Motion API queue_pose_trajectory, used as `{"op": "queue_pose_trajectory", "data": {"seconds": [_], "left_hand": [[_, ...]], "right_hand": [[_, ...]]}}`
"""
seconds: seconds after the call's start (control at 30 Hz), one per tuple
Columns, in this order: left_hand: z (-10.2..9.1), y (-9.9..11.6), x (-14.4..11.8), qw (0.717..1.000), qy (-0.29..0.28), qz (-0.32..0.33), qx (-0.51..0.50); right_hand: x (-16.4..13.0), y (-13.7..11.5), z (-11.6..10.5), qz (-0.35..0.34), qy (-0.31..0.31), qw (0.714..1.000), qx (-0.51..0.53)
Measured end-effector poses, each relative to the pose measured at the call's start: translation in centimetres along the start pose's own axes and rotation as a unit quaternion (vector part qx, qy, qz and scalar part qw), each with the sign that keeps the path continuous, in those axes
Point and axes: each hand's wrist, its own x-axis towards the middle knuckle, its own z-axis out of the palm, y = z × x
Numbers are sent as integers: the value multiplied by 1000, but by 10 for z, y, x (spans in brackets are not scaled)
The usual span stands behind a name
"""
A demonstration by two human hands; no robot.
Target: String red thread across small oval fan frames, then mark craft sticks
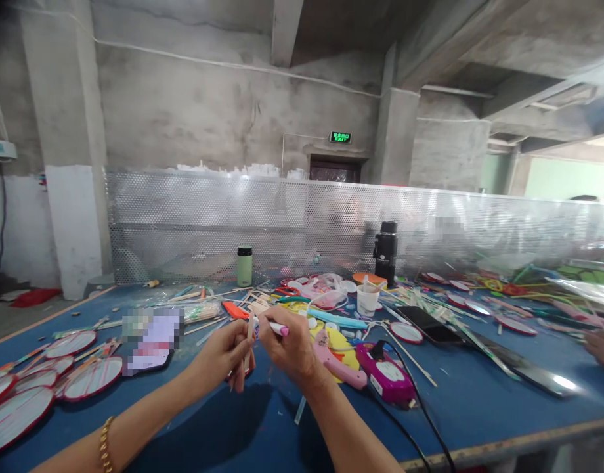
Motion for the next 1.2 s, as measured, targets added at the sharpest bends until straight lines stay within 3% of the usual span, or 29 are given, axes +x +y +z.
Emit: {"op": "queue_pose_trajectory", "data": {"seconds": [0.43, 1.2], "left_hand": [[0, 8, -3, 1000, 2, -5, 10], [1, 2, 0, 1000, -6, -3, 10]], "right_hand": [[-1, 0, 2, -1, -1, 1000, 2], [-2, 2, 1, 7, 10, 1000, 4]]}}
